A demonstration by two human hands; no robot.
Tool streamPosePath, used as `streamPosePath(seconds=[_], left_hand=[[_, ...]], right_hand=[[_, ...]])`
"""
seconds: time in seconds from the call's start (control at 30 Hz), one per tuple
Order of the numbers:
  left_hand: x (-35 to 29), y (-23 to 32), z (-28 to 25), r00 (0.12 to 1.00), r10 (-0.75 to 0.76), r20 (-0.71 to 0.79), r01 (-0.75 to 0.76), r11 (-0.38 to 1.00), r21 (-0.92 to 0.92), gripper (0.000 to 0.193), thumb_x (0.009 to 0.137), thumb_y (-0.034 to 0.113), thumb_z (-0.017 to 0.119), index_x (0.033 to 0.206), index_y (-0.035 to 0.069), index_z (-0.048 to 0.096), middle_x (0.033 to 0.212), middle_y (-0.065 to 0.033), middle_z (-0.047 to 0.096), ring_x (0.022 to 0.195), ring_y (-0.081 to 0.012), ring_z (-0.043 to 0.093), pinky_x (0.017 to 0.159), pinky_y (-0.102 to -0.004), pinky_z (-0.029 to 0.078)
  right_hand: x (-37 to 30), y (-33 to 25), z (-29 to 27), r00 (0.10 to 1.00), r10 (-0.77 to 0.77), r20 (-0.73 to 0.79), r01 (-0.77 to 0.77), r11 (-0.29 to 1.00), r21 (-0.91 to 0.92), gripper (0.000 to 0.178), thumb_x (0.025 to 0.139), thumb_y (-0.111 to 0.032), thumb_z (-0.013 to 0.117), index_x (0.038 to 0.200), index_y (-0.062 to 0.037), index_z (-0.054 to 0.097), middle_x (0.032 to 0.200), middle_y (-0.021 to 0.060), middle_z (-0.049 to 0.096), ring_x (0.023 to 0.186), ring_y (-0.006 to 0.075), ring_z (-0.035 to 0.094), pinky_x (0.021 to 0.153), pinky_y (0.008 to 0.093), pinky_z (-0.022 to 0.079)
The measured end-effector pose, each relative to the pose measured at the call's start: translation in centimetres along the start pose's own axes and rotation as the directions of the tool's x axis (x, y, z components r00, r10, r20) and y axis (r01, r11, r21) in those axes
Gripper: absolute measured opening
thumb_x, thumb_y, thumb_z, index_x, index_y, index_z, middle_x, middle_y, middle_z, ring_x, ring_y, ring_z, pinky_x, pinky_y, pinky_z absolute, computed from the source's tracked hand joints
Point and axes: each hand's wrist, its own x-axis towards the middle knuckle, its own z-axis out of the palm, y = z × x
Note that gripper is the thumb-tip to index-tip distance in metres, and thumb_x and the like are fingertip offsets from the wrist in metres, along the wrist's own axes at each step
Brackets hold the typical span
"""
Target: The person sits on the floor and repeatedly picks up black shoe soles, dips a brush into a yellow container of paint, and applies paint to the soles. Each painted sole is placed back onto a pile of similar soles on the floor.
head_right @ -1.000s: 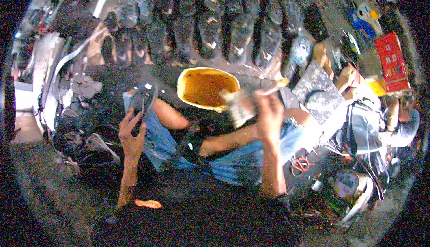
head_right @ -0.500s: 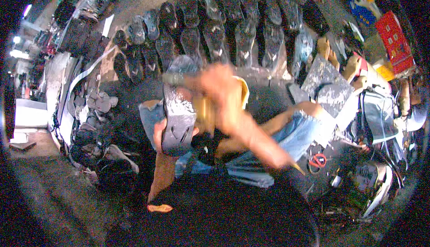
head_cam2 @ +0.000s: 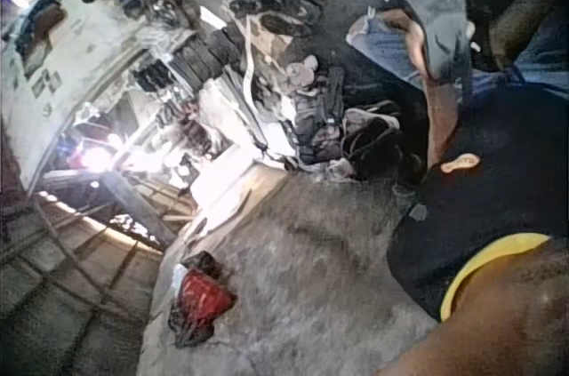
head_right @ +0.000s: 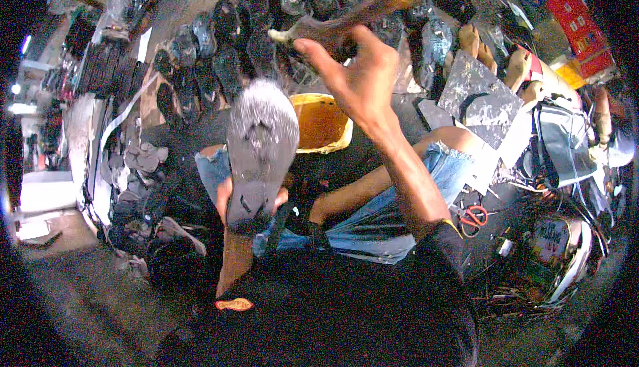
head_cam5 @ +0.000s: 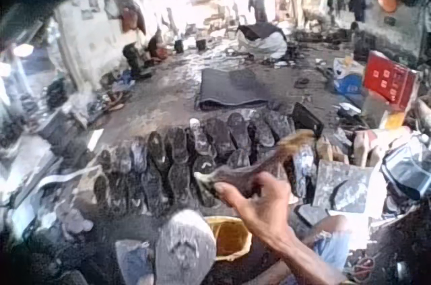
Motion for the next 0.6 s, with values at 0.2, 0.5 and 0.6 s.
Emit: streamPosePath(seconds=[0.2,0.5,0.6], left_hand=[[3.3,0.9,0.5,0.983,0.171,-0.066,-0.172,0.985,0.001,0.06,0.097,0.037,0.071,0.143,0.003,0.054,0.123,-0.0116,0.071,0.108,-0.0236,0.07,0.096,-0.0422,0.058],[4.6,1.1,2.5,0.952,0.301,-0.045,-0.295,0.95,0.106,0.051,0.112,0.041,0.044,0.157,0.015,0.044,0.134,-0.0102,0.067,0.108,-0.0214,0.072,0.09,-0.0395,0.062],[6.0,2.0,4.4,0.956,0.282,-0.081,-0.271,0.955,0.121,0.051,0.113,0.04,0.041,0.158,0.016,0.043,0.137,-0.0114,0.066,0.111,-0.0235,0.072,0.093,-0.0404,0.06]], right_hand=[[-15.4,-6.2,0.7,0.782,-0.338,0.523,0.258,0.94,0.222,0.018,0.083,-0.028,0.086,0.084,-0.0138,0.075,0.08,0.0049,0.069,0.079,0.0281,0.068,0.087,0.0431,0.056],[-11.0,-7.5,1.7,0.926,-0.124,0.357,0.015,0.956,0.293,0.025,0.09,-0.027,0.083,0.102,-0.0059,0.076,0.093,0.0101,0.076,0.079,0.0146,0.07,0.07,0.0367,0.057],[-13.0,-6.5,1.3,0.96,-0.178,0.215,0.194,0.979,-0.056,0.026,0.089,-0.028,0.086,0.105,-0.0093,0.076,0.094,0.006,0.073,0.08,0.0149,0.067,0.069,0.0333,0.052]])
